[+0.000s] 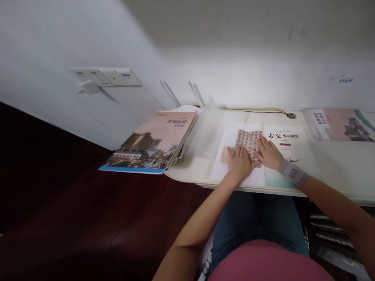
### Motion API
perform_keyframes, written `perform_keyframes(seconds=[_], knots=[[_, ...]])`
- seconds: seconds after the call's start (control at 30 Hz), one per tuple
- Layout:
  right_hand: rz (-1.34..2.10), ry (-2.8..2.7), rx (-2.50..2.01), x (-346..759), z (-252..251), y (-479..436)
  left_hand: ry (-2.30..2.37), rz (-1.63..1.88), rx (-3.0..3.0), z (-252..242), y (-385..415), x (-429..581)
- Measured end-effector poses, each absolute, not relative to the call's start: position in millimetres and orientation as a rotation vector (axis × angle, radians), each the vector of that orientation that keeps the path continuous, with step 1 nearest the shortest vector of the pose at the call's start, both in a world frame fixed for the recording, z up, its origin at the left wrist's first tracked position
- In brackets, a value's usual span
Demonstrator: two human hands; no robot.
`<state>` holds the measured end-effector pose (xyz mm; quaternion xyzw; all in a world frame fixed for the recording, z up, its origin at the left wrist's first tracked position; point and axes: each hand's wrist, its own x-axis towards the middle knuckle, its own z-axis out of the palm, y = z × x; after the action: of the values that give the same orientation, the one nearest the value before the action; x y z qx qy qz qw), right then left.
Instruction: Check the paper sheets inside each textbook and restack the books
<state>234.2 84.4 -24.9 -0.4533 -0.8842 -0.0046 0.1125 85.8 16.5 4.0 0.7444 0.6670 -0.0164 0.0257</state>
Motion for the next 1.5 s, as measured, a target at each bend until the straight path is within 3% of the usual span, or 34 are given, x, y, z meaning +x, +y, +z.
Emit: perform_keyframes(seconds=[0.2,0.33,0.47,0.57,0.73,0.87,1.03,1.13,1.23,1.33,1.5], knots=[[0.004,-2.735,-1.238,241.8,-22.8,74.8,2.037,0.030,2.380,8.9,-4.3,76.0],[0.068,-2.811,-1.294,238.0,-14.4,77.3,2.061,0.267,2.440,16.1,-27.1,57.9],[0.136,-2.797,-1.390,228.4,-12.3,39.3,2.285,0.415,2.065,7.0,-41.4,29.9],[0.014,-2.768,-1.139,221.4,-20.9,-15.4,2.257,0.689,1.809,-8.0,-48.2,4.8],[-0.013,-2.526,-1.157,215.5,-29.5,-58.3,1.748,1.408,1.139,3.7,-47.7,-19.2],[0.279,-2.219,-1.221,225.1,-17.0,-43.8,1.125,1.532,0.956,60.0,-36.6,1.6],[0.921,-1.365,-1.309,258.2,-12.8,-35.4,0.795,1.404,1.379,95.2,-11.8,65.6],[1.135,-0.925,-1.180,280.9,-18.6,-40.5,1.000,1.208,1.776,72.6,14.2,101.0],[1.297,-0.665,-0.971,312.1,-21.5,-42.8,1.244,0.717,2.168,39.8,45.3,127.6],[1.240,-0.557,-0.938,355.5,-21.8,-33.4,1.380,0.240,2.385,17.7,73.3,145.9],[0.971,-0.705,-1.219,417.9,-24.9,-0.2,1.520,-0.048,2.489,7.8,99.3,161.1]])
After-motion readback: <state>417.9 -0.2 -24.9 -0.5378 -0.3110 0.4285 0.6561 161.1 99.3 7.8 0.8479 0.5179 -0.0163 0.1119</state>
